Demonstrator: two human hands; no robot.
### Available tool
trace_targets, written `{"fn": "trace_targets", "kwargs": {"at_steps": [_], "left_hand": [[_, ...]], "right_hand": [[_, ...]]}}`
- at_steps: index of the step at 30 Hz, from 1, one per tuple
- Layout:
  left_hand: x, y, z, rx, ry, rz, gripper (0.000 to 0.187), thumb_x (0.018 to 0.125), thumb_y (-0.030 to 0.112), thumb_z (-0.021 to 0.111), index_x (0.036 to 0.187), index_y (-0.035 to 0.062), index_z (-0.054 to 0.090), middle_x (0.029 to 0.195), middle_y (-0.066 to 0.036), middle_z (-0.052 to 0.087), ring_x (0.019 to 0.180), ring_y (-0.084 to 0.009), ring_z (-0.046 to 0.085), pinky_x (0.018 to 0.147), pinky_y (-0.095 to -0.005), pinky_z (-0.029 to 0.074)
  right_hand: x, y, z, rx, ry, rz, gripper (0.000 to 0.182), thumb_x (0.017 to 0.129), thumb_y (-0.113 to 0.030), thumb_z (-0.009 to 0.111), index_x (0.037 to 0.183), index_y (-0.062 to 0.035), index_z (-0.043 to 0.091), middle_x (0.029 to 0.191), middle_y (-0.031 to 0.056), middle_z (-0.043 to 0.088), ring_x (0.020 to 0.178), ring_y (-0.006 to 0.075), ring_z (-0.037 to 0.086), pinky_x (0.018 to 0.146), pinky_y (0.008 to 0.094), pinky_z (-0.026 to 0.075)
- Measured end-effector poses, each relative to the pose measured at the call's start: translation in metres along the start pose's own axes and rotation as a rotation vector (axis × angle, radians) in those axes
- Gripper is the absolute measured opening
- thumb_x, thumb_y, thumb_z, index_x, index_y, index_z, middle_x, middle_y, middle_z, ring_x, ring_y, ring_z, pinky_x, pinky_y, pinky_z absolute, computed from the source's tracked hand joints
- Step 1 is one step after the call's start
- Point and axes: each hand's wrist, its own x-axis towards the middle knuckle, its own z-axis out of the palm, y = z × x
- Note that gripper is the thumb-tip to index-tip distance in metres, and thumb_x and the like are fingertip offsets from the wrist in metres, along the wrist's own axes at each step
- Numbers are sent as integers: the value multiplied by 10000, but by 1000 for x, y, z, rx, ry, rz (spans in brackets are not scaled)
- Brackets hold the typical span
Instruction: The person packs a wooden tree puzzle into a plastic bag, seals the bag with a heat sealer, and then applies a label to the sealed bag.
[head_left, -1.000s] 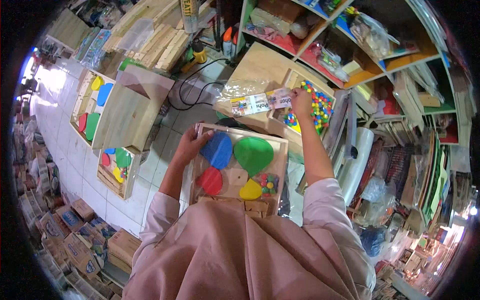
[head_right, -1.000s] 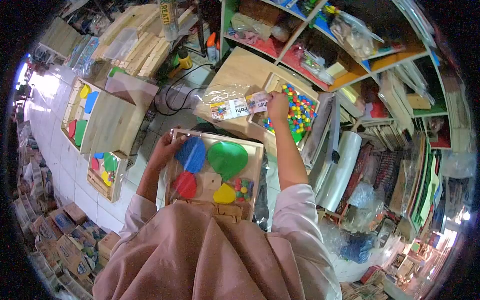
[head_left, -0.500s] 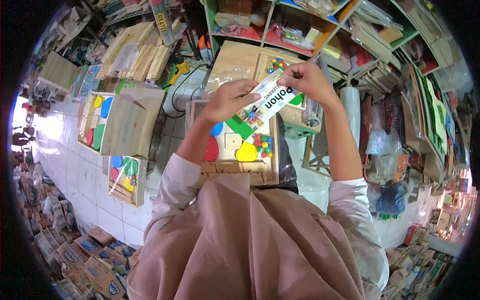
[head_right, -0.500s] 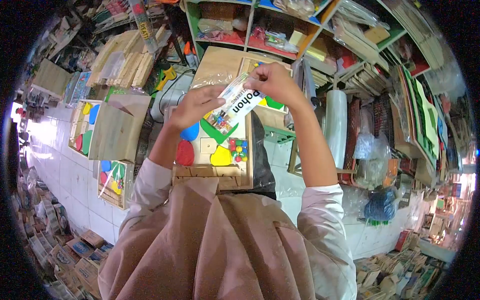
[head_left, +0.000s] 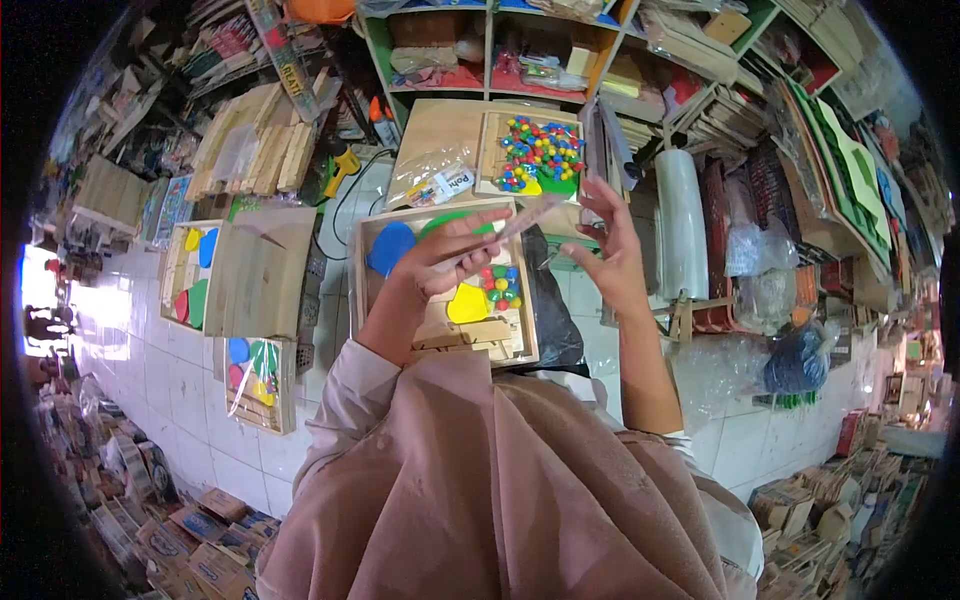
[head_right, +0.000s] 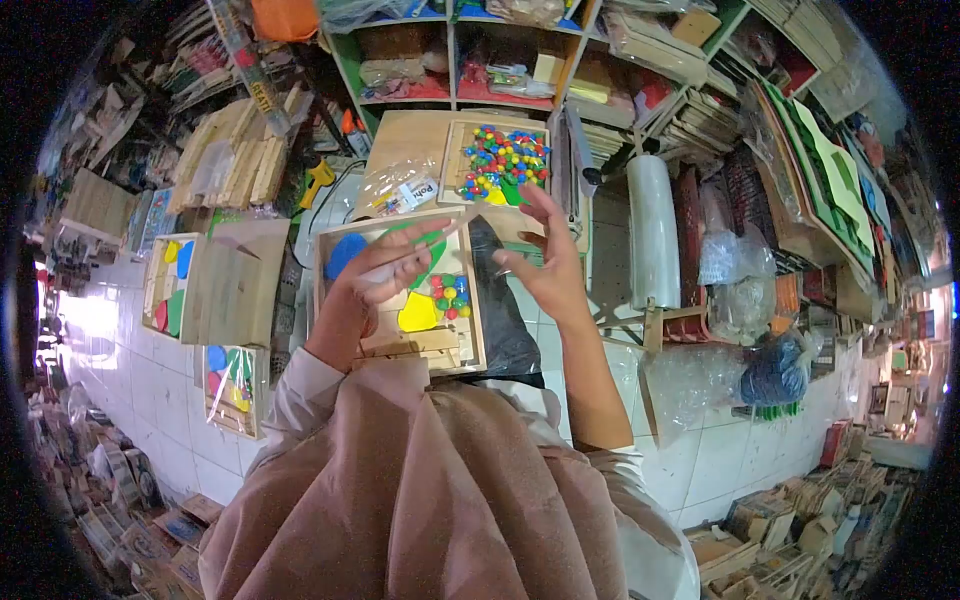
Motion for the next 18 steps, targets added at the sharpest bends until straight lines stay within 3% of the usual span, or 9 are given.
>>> {"fn": "trace_targets", "kwargs": {"at_steps": [3,4,7,8,11,14,16,17,18], "left_hand": [[3,-9,11,211,35,-82,515,877,74,569,1348,66,361,810,-55,542,591,-36,432,499,-112,380],[3,-10,16,271,49,-93,544,865,75,585,1353,64,345,847,-69,557,623,-43,473,514,-121,386],[11,-16,23,417,46,-91,530,856,82,599,1332,50,368,910,-88,582,719,-83,553,584,-168,444],[16,-17,27,493,109,-11,475,866,94,590,1299,45,403,927,-75,607,823,-118,595,668,-224,484],[37,-20,4,572,272,97,358,872,108,576,1218,60,499,931,-64,629,851,-114,602,702,-258,502],[60,-31,8,1413,191,212,307,840,74,562,1148,86,568,992,-64,635,893,-132,606,817,-308,479],[78,-42,15,1806,-68,227,263,827,86,570,1088,98,601,1071,-29,625,999,-171,576,926,-391,395],[86,-48,19,1995,-212,238,242,821,92,573,1058,104,618,1110,-12,620,1052,-191,561,981,-433,353],[94,-64,11,2007,-228,286,283,781,77,584,1051,145,635,1106,-9,619,1091,-229,532,1011,-590,214]], "right_hand": [[2,-9,-1,-58,-114,-67,753,653,-8,726,1327,-91,402,1364,69,421,1237,233,407,1008,361,323],[4,-8,-4,2,-161,-108,587,618,34,701,1179,-86,574,1327,74,478,1264,256,386,1033,389,293],[9,3,-23,-232,-287,-312,386,582,73,657,938,-72,695,1245,82,557,1271,273,379,1037,402,289],[4,-4,-22,-232,-178,-298,306,566,108,604,797,-63,712,1120,97,632,1234,294,427,1021,403,317],[-8,5,-49,-214,-33,-272,316,585,104,593,848,-34,702,1041,116,658,1155,315,503,988,405,361],[-29,11,-83,-171,204,-57,200,708,72,599,884,24,681,923,112,674,940,218,603,854,320,447],[-44,6,-95,-274,413,214,156,769,42,602,909,48,671,885,101,673,844,152,612,784,267,465],[-50,12,-104,-286,416,232,150,782,34,601,913,46,672,867,92,673,816,130,605,758,249,464],[-59,26,-114,-298,420,247,144,796,25,599,918,44,673,849,84,672,788,108,598,731,231,462]]}}
